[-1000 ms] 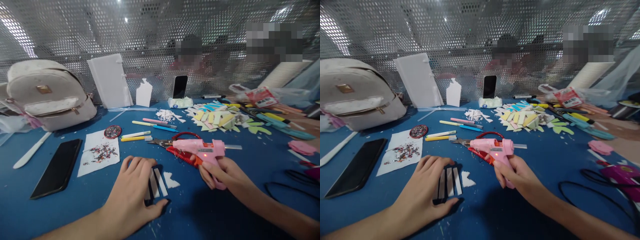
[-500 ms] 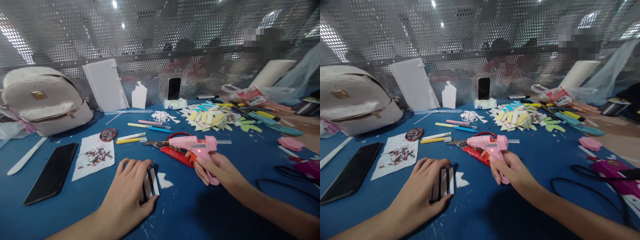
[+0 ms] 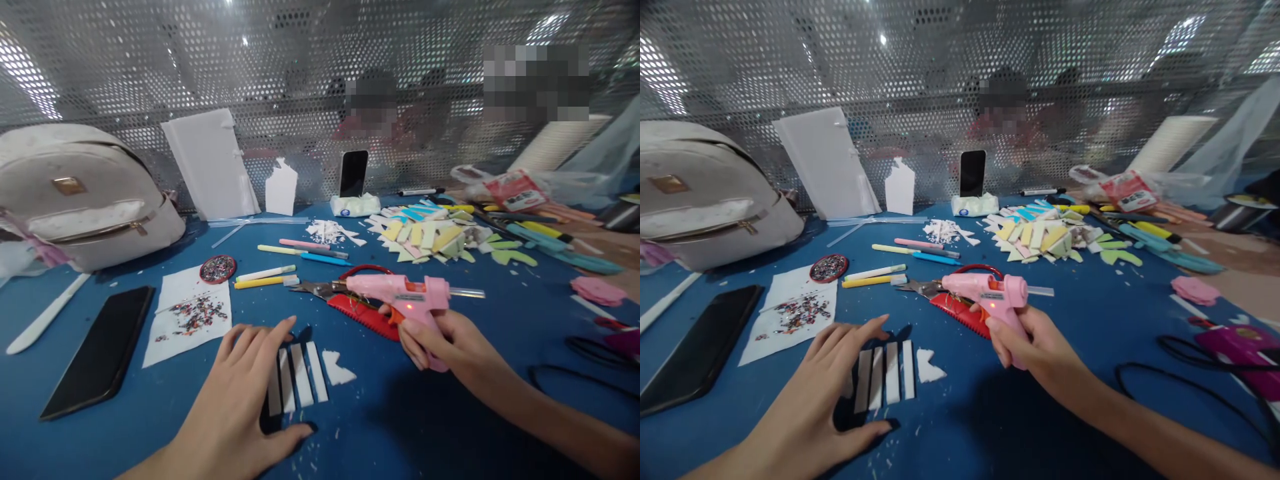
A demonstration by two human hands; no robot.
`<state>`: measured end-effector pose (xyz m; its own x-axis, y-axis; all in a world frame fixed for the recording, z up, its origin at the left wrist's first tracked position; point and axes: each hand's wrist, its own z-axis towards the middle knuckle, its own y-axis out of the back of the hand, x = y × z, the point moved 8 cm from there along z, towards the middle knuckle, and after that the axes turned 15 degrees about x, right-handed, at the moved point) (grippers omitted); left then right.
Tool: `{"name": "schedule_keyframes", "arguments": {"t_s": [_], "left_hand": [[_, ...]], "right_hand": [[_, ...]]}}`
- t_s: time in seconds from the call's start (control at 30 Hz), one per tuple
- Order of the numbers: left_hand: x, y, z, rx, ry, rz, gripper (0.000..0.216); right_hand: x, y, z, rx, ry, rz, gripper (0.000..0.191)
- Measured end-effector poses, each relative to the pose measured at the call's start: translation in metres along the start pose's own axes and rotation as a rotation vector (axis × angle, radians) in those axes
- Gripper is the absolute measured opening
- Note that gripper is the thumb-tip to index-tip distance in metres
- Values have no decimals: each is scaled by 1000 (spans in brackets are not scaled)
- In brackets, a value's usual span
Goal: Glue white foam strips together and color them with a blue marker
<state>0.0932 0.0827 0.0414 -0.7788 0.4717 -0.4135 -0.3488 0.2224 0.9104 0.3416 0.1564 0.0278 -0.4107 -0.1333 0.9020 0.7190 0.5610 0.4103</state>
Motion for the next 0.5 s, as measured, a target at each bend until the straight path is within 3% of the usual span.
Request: {"name": "schedule_keyframes", "arguments": {"t_s": [0.37, 0.5], "left_hand": [[-6, -5, 11, 5, -38, 1, 115], [-9, -6, 15, 34, -70, 41, 89]], "right_hand": [[1, 0, -3, 15, 45, -109, 67], [5, -1, -4, 9, 60, -103, 67]]}}
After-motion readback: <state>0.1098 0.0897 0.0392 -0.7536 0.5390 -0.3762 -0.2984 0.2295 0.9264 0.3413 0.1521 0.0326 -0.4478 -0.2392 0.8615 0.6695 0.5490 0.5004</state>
